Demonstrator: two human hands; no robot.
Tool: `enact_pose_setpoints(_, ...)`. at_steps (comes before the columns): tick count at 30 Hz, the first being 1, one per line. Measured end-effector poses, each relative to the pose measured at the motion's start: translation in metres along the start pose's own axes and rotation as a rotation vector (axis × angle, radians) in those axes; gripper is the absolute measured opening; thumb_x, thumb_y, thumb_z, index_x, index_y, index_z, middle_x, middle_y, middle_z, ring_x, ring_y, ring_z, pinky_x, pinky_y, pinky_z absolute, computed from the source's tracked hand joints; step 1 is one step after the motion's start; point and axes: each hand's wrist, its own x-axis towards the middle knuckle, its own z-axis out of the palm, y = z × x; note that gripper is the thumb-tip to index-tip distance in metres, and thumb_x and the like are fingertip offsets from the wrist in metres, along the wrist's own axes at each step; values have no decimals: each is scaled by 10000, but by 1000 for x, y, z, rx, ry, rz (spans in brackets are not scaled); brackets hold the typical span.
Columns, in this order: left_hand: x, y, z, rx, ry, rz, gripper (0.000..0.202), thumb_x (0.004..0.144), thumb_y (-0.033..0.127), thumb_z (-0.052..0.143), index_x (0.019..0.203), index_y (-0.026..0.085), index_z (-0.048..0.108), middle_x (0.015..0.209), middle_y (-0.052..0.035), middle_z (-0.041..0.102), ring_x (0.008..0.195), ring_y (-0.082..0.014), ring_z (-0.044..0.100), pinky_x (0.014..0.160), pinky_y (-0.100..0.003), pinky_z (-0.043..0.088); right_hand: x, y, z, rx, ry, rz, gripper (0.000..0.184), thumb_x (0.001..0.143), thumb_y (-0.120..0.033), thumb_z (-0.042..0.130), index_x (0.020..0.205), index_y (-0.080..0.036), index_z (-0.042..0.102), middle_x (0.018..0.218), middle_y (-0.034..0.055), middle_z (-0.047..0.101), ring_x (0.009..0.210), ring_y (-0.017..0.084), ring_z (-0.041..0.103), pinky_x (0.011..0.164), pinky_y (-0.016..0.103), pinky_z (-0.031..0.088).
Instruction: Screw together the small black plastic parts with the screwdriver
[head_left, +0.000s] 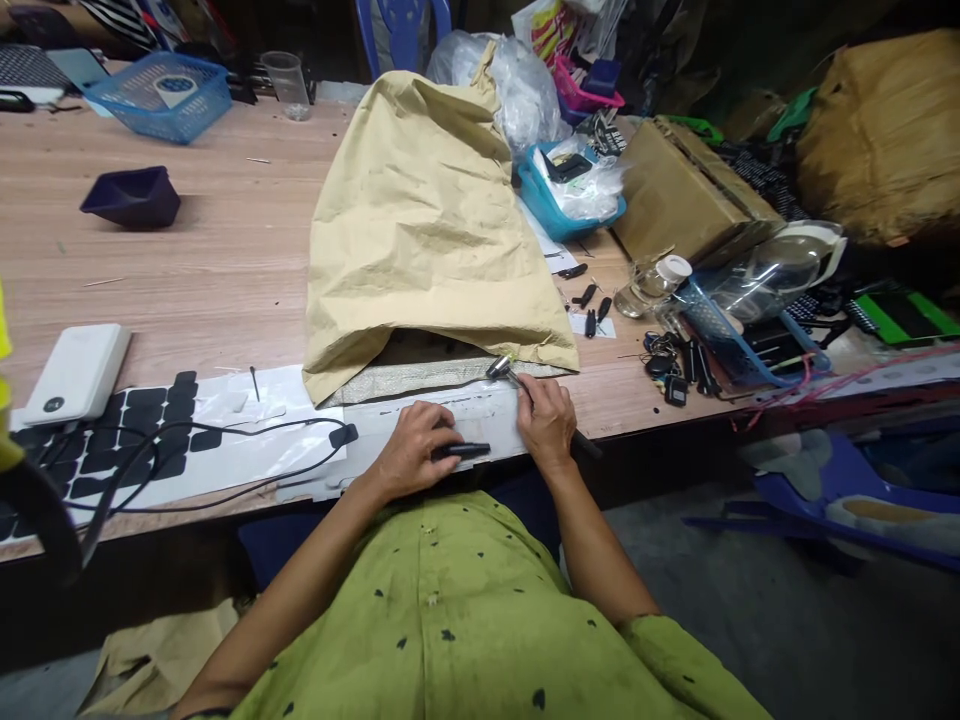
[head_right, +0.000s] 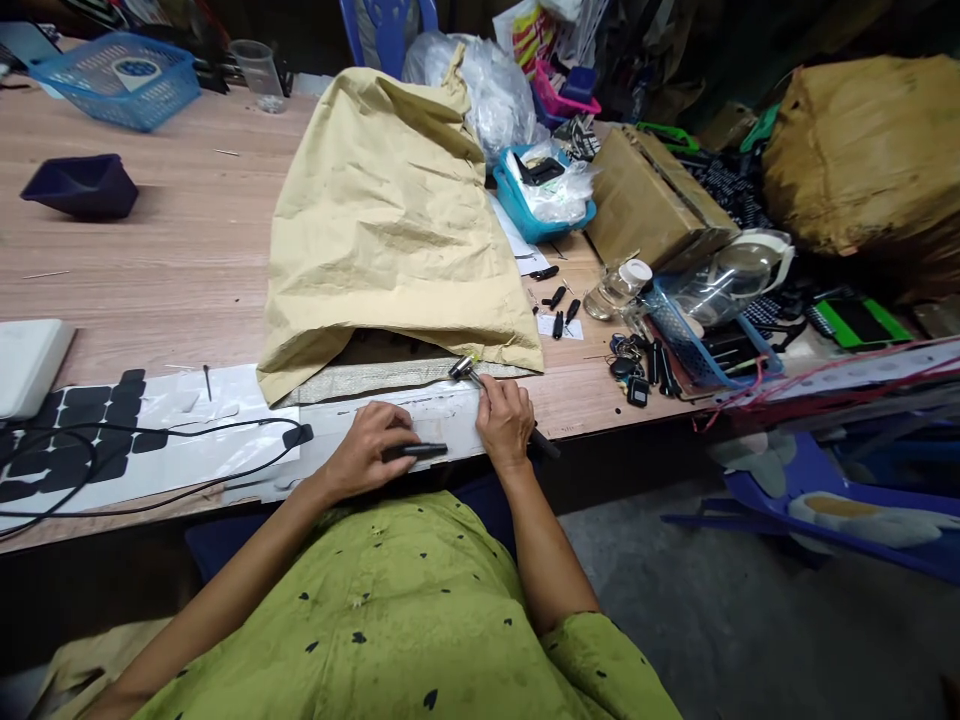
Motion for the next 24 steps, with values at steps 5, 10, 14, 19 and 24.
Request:
enact_pose_setpoints(5, -29, 14, 5, 69, -91, 122, 208, 811, 228, 685, 995, 269, 771, 1273, -95, 638, 1192, -320, 520, 1021, -493, 428, -1, -1, 0, -45, 36, -19, 295, 969, -220, 484, 1139, -239, 725, 909, 92, 653, 814, 246, 520, 737, 359, 397)
enact_pose_setpoints(10, -34, 21, 8, 189, -92, 160, 170, 808, 159, 674, 941, 233, 751, 1361, -110, 597, 1230, -333, 492, 1015, -491, 426, -1, -2, -1, -56, 43, -31, 293, 968, -208, 485, 1130, -230, 728, 907, 95, 653, 813, 248, 523, 736, 358, 395)
enact_pose_setpoints(14, -31, 22, 5, 115, -100, 125, 152, 765, 247, 760, 917, 241, 762, 1343, -105, 610, 1223, -344, 506, 1025, -509, 428, -1, -1, -1, -39, 15, -18, 299, 965, -203, 489, 1145, -233, 725, 918, 97, 645, 824, 251, 518, 740, 359, 394)
enact_pose_setpoints(19, 6, 5, -10, -6, 85, -62, 172, 909, 304, 606, 973, 225, 745, 1057, -86, 702, 982, -247, 619, 867, -398, 518, -1, 0, 0, -14, -27, 2, 303, 953, -202, 501, 1162, -231, 718, 936, 104, 639, 846, 258, 513, 742, 362, 393)
enact_pose_setpoints(24, 79, -15, -27, 211, 318, -509, 329, 909, 336, 588, 1154, 151, 705, 1069, -140, 706, 1030, -306, 637, 904, -421, 517, 0, -2, 0, -37, 5, -21, 292, 960, -187, 499, 1135, -224, 729, 927, 96, 648, 838, 250, 520, 741, 354, 393)
